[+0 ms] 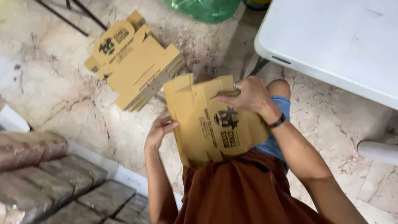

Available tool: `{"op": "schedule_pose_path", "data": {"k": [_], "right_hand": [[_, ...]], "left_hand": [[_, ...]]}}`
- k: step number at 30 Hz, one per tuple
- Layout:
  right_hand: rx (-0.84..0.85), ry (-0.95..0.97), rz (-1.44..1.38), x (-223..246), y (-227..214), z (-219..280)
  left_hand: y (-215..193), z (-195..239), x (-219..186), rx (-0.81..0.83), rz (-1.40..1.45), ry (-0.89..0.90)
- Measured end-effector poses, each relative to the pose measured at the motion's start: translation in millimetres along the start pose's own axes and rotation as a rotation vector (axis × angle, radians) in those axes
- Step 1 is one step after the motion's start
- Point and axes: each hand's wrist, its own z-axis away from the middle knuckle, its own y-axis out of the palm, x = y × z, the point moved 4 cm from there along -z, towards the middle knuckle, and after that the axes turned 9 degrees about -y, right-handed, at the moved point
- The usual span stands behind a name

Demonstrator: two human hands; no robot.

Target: Folding cardboard box templates into finished boxes and stacking them on a table.

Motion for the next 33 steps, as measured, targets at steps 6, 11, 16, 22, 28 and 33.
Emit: {"op": "schedule_pose_path", "data": {"k": [6,11,16,22,28,33], "right_hand": [[0.115,0.018,0.162,53.3,-20.9,0.9],[0.146,-0.093,0.226,74.8,-20.0,1.6],[0.027,-0.213,0.072,64.5,-17.9,3.1],[-0.019,-0.31,-0.258,39.1,-1.9,-2.7],[0.002,-0.283,-0.174,35.5,-0.5,2.9],[-0.021,-0.251,-0.183,43.9,-10.7,-1.9]], "left_hand": [[82.7,87.8,-120.7,-0.506,-0.594,0.929],[148.6,51.3,-141.2,-0.228,-0.984,1.092],[121.3,-1.1,-97.9,-0.128,-0.774,1.019],[122.2,9.9,-103.1,0.077,-0.573,1.013],[126.2,21.8,-110.1,0.156,-0.555,1.043],[130.8,33.4,-118.9,0.073,-0.516,1.096]]}}
